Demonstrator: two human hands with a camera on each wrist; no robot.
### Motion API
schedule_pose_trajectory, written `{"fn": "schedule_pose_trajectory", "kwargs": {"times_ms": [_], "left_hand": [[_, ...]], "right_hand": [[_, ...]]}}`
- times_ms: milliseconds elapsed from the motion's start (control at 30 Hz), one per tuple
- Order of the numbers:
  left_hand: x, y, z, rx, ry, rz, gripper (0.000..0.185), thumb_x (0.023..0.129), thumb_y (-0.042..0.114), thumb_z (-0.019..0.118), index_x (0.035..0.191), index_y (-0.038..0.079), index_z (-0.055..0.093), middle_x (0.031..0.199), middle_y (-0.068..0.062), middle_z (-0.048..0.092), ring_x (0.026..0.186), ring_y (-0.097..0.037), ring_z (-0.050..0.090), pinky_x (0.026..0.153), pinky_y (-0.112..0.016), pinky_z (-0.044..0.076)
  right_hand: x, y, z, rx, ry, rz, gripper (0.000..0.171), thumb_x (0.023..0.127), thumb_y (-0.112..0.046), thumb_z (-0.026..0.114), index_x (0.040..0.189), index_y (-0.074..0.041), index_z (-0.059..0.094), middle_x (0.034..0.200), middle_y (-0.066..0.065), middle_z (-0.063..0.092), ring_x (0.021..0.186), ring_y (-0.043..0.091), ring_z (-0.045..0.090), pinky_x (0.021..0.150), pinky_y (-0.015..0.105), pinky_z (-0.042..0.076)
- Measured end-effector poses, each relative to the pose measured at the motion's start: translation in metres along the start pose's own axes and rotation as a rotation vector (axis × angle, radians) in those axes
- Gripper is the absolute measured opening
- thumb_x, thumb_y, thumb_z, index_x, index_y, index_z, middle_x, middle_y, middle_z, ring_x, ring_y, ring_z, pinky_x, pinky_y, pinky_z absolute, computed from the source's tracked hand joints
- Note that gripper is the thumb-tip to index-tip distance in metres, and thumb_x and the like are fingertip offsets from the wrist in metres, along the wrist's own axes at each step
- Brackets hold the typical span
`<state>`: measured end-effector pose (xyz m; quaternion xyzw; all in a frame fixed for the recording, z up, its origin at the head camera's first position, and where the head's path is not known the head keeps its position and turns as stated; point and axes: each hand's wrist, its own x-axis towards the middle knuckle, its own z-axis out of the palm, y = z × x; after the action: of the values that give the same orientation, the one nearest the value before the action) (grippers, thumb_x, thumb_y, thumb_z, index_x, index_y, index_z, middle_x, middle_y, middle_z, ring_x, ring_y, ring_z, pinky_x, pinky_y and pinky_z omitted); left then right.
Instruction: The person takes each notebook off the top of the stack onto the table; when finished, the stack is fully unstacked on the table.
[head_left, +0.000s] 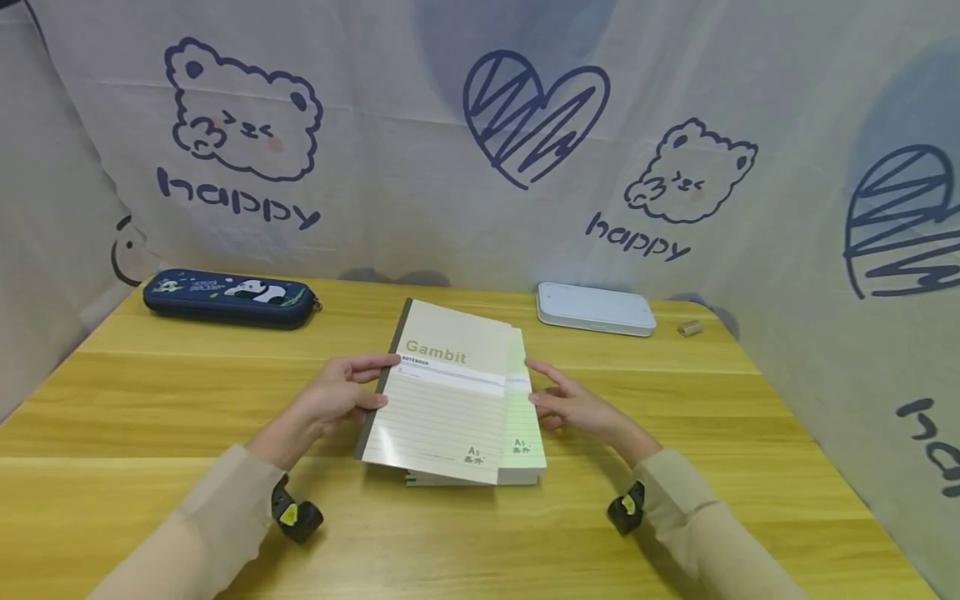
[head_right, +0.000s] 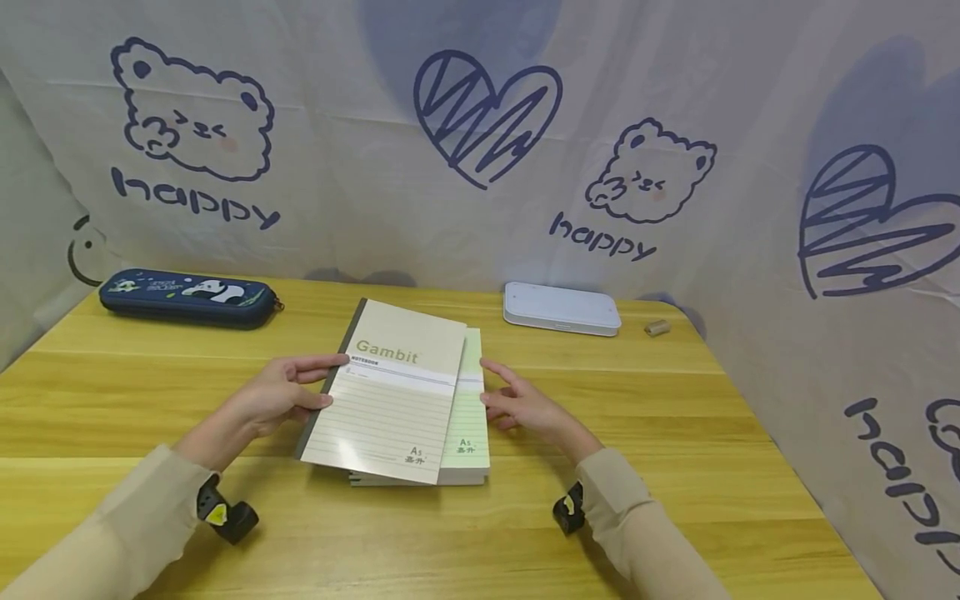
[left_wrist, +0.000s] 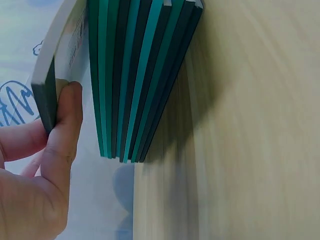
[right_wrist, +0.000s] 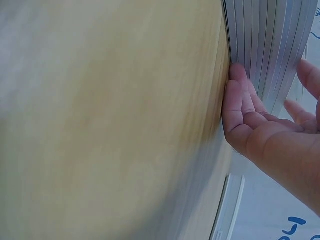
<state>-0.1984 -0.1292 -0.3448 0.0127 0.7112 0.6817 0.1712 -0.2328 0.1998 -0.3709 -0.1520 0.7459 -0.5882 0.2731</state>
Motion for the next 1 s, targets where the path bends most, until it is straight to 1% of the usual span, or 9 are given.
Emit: {"fn": "schedule_pose_trajectory", "kwargs": {"times_ms": [133, 333, 600, 767, 900, 1000], "left_hand": [[-0.006, -0.001, -0.009, -0.016, -0.006, 0.013, 0.058, 0.08, -0.015, 0.052, 0.134, -0.004, 0.035, 0.133, -0.024, 0.037, 0.064, -0.011, 0.057, 0.044, -0.019, 0.041], [-0.014, 0.001, -0.021, -0.022, -0.002, 0.012, 0.06, 0.08, -0.013, 0.053, 0.135, -0.003, 0.032, 0.133, -0.024, 0.034, 0.062, -0.01, 0.056, 0.044, -0.019, 0.041], [-0.024, 0.003, -0.038, -0.044, 0.016, 0.009, 0.062, 0.079, -0.013, 0.054, 0.136, -0.003, 0.031, 0.135, -0.024, 0.032, 0.056, -0.008, 0.053, 0.044, -0.017, 0.039], [-0.03, 0.003, -0.052, -0.069, 0.013, 0.021, 0.064, 0.079, -0.012, 0.055, 0.136, -0.003, 0.029, 0.136, -0.024, 0.028, 0.062, -0.01, 0.058, 0.046, -0.019, 0.043], [-0.036, 0.003, -0.064, -0.092, 0.016, 0.028, 0.066, 0.078, -0.012, 0.056, 0.137, -0.002, 0.028, 0.137, -0.024, 0.024, 0.069, -0.013, 0.061, 0.052, -0.022, 0.048], [-0.04, 0.001, -0.075, -0.095, 0.026, 0.027, 0.066, 0.078, -0.011, 0.057, 0.138, 0.0, 0.03, 0.138, -0.024, 0.022, 0.073, -0.015, 0.062, 0.056, -0.026, 0.051]], "right_hand": [[0.0, 0.0, 0.0, -0.003, 0.0, 0.0, 0.06, 0.094, -0.011, 0.043, 0.144, -0.011, 0.008, 0.089, 0.011, 0.051, 0.064, 0.013, 0.041, 0.057, 0.021, 0.036], [0.0, 0.001, -0.002, -0.004, 0.001, -0.003, 0.061, 0.094, -0.012, 0.044, 0.144, -0.013, 0.009, 0.09, 0.012, 0.052, 0.065, 0.014, 0.043, 0.057, 0.021, 0.036], [0.0, 0.002, -0.001, -0.005, -0.006, -0.001, 0.062, 0.094, -0.013, 0.044, 0.144, -0.014, 0.009, 0.085, 0.009, 0.049, 0.063, 0.013, 0.041, 0.056, 0.021, 0.036], [0.0, 0.001, 0.0, -0.006, -0.005, 0.0, 0.062, 0.094, -0.013, 0.044, 0.144, -0.014, 0.009, 0.084, 0.009, 0.049, 0.064, 0.013, 0.041, 0.057, 0.021, 0.037], [0.001, 0.002, -0.001, -0.012, -0.005, 0.001, 0.062, 0.094, -0.014, 0.045, 0.144, -0.014, 0.008, 0.085, 0.009, 0.05, 0.065, 0.014, 0.043, 0.058, 0.021, 0.037], [0.001, 0.003, -0.002, -0.014, -0.007, 0.003, 0.062, 0.094, -0.015, 0.045, 0.144, -0.014, 0.008, 0.085, 0.009, 0.049, 0.065, 0.014, 0.042, 0.057, 0.021, 0.037]]}}
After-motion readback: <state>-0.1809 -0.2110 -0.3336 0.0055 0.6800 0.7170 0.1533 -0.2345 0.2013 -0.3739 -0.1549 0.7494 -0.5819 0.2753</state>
